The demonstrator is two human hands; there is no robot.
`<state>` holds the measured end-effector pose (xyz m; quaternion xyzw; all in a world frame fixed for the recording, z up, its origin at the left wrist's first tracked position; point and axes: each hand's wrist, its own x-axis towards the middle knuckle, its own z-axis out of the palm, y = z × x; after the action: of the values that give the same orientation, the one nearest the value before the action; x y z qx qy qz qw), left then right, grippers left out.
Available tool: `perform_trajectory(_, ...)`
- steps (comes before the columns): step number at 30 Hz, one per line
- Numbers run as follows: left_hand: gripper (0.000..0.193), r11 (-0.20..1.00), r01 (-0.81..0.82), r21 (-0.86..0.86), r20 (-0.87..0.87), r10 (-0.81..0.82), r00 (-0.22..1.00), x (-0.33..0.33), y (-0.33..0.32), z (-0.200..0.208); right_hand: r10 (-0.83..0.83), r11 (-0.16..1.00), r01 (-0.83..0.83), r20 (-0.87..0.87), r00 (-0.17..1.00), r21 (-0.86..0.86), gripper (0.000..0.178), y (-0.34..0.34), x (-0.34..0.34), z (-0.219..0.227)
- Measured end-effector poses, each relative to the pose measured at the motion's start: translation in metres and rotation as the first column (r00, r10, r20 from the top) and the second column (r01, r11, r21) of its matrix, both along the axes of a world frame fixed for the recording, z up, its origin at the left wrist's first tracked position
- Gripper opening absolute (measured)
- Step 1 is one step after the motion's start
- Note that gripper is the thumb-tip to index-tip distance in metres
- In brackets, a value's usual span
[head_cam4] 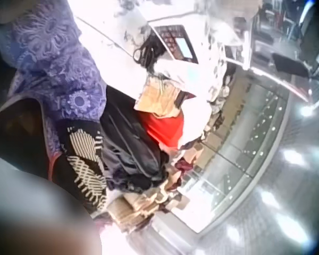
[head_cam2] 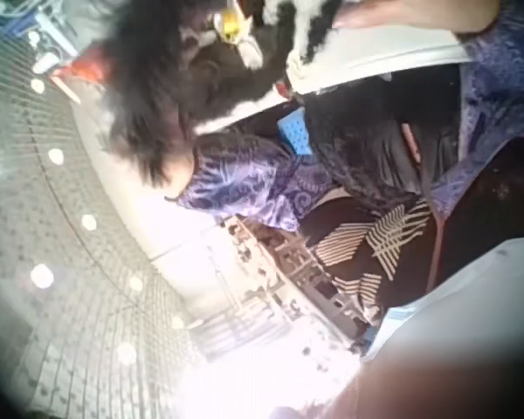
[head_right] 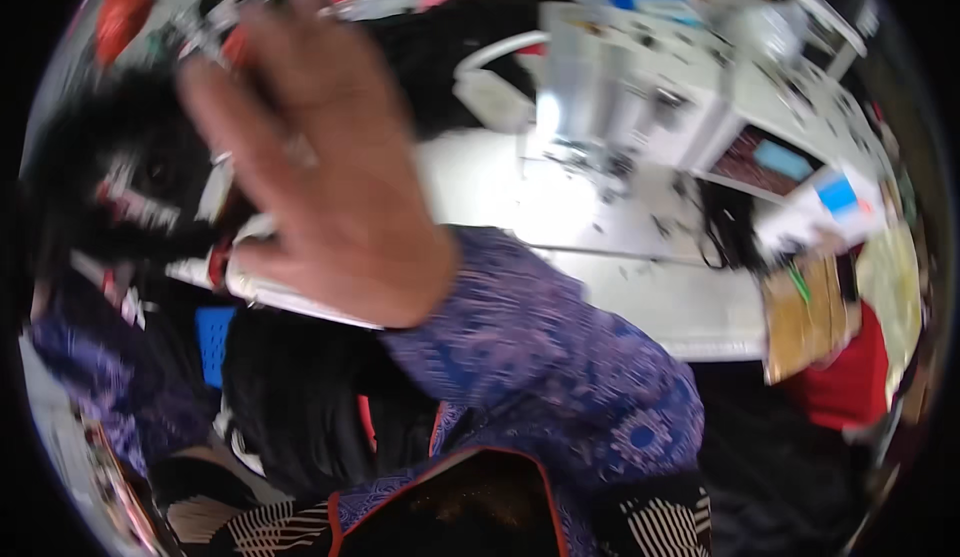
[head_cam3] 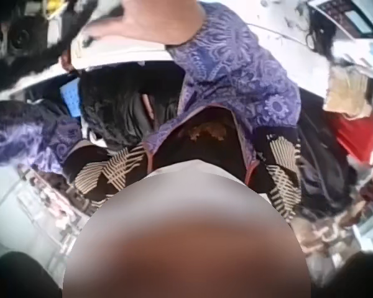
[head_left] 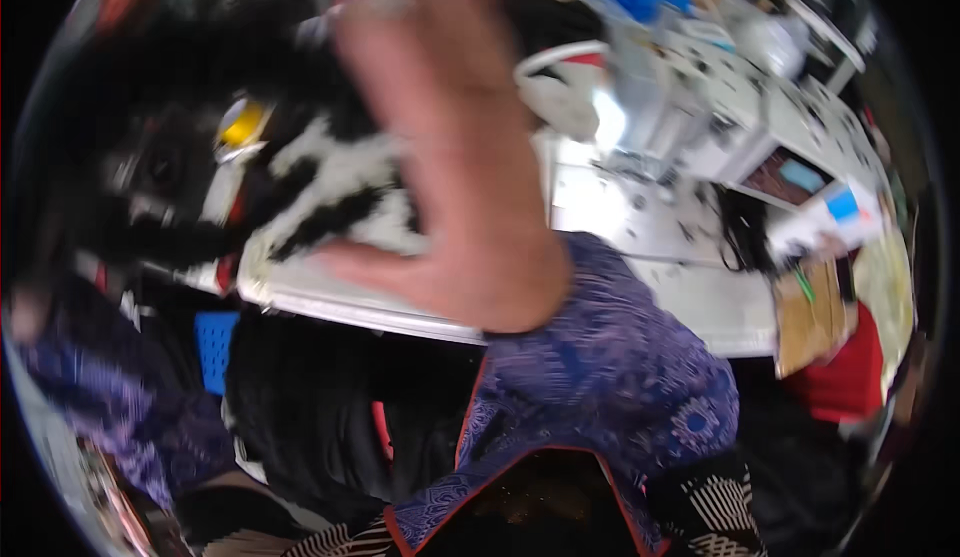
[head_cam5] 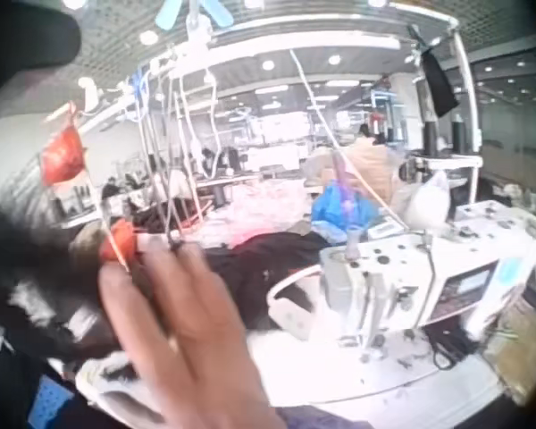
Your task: Sewing together pieces of black and white fur material using an industrial sewing machine and trimming the edges with scissors.
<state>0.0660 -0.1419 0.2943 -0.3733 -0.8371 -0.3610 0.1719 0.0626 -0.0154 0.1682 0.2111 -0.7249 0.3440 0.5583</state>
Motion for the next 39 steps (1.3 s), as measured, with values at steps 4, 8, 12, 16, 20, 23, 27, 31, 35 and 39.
perform_trajectory(4, 0.042, 0.939, 0.14, -0.313, 0.067, -0.125, 0.99, 0.025, -0.046, 0.013, 0.598, 0.801, -0.515, 0.373, 0.709, -0.305, 0.045, -0.044, 0.028, -0.014)
perform_trajectory(8, 0.044, 0.771, 0.201, -0.604, 0.12, -0.161, 0.98, -0.045, -0.206, 0.029, 0.696, 0.717, -0.573, 0.453, 0.558, -0.396, 0.029, -0.016, 0.098, -0.049)
perform_trajectory(12, 0.041, 0.954, 0.294, -0.063, 0.619, -0.193, 0.761, -0.074, -0.285, -0.037, 0.516, 0.852, -0.393, 0.682, 0.519, -0.346, 0.023, 0.042, 0.167, -0.085)
perform_trajectory(16, 0.054, 0.793, 0.345, -0.502, 0.493, -0.065, 0.867, -0.048, -0.218, -0.109, 0.415, 0.909, -0.196, 0.768, 0.488, -0.367, 0.018, 0.082, 0.206, -0.12)
perform_trajectory(20, 0.04, 0.909, 0.405, -0.096, 0.53, -0.298, 0.794, 0.005, -0.052, -0.174, 0.151, 0.985, -0.019, 0.801, 0.58, -0.172, 0.011, 0.093, 0.208, -0.132)
perform_trajectory(23, 0.042, 0.798, 0.579, 0.165, 0.655, -0.527, 0.541, 0.05, 0.025, -0.195, 0.103, 0.99, 0.012, 0.784, 0.612, -0.139, 0.013, 0.095, 0.205, -0.131)
perform_trajectory(27, 0.026, 0.676, 0.734, 0.063, 0.6, -0.613, 0.514, 0.06, 0.065, -0.252, 0.118, 0.984, 0.053, 0.839, 0.531, -0.172, 0.014, 0.103, 0.208, -0.122)
perform_trajectory(31, 0.015, 0.683, 0.71, 0.174, 0.417, -0.704, 0.575, 0.06, 0.069, -0.257, -0.693, 0.72, 0.581, 0.441, 0.57, 0.379, 0.02, 0.178, 0.21, -0.141)
perform_trajectory(35, 0.011, 0.792, 0.444, 0.419, 0.673, -0.6, 0.434, 0.055, 0.063, -0.233, -0.843, 0.507, 0.685, 0.468, 0.266, 0.523, 0.028, 0.228, 0.213, -0.145)
perform_trajectory(39, 0.024, 0.806, 0.421, 0.416, 0.656, -0.587, 0.475, 0.055, 0.052, -0.221, -0.261, 0.959, 0.248, 0.767, 0.586, 0.137, 0.048, 0.149, 0.186, -0.099)
